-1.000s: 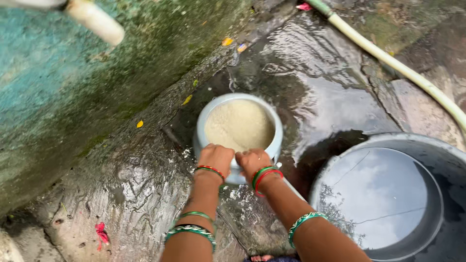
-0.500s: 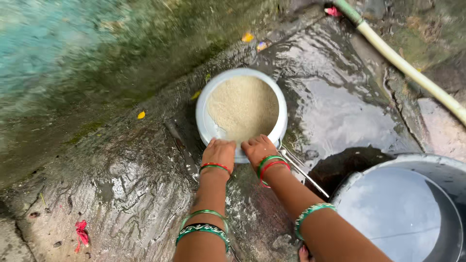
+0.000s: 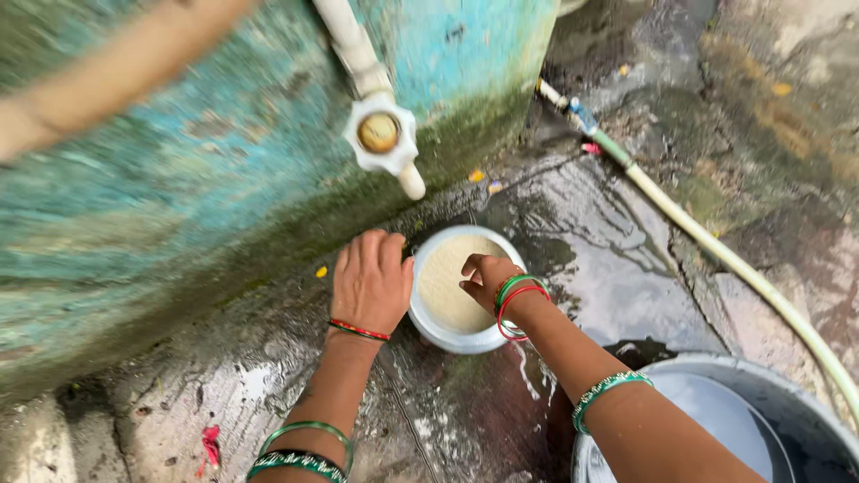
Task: The person washes rice in a metal bowl by hand under a running tap, stirring the rice with their hands and tilting the bowl to pour out the milky water.
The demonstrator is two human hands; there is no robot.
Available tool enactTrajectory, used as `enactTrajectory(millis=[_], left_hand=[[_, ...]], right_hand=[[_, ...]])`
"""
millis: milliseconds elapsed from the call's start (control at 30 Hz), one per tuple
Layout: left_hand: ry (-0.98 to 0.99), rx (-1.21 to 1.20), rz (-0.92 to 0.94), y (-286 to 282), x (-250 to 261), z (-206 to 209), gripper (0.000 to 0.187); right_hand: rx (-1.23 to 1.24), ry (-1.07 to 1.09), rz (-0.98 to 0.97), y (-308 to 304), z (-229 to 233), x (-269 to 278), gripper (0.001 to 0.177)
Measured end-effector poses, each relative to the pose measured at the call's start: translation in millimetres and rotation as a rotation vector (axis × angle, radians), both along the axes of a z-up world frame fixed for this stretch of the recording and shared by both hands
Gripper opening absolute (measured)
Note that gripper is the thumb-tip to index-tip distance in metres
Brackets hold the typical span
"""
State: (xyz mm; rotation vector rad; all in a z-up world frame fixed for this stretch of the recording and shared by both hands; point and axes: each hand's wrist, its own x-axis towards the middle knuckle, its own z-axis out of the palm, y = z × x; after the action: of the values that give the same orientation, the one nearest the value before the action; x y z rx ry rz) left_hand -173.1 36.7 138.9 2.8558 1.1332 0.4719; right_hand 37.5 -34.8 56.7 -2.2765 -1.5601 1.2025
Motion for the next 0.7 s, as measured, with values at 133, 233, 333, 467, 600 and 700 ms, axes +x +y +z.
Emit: enactTrajectory(millis=[133,233,333,467,600,700], left_hand=[[-0.271,0.262,-0.038,12,6,66,0.064],[-0.269,0.34,-0.134,29,11,118,0.074],[-0.03,0.387,-0.26,54,31,159,0.075],[0.322,-0.004,-0.298,70,51,188,0.065],[0.517,-0.057,-0.214,77,66,194,0.033],[0.454,-0.11,-0.092,72,87,188,0.044]], right_hand=[[0.085,0.007,-0.003,6,31,6,0.03],[0.098,0.015,-0.008,7,55,9,0.029],[0.143,0.016,-0.008,11,75,10,0.029],[0.208,0.011,-0.006,17,93,11,0.027],[0.314,0.001,0.028,22,99,17,0.027],[0.233,-0.031,0.052,28,104,29,0.027]])
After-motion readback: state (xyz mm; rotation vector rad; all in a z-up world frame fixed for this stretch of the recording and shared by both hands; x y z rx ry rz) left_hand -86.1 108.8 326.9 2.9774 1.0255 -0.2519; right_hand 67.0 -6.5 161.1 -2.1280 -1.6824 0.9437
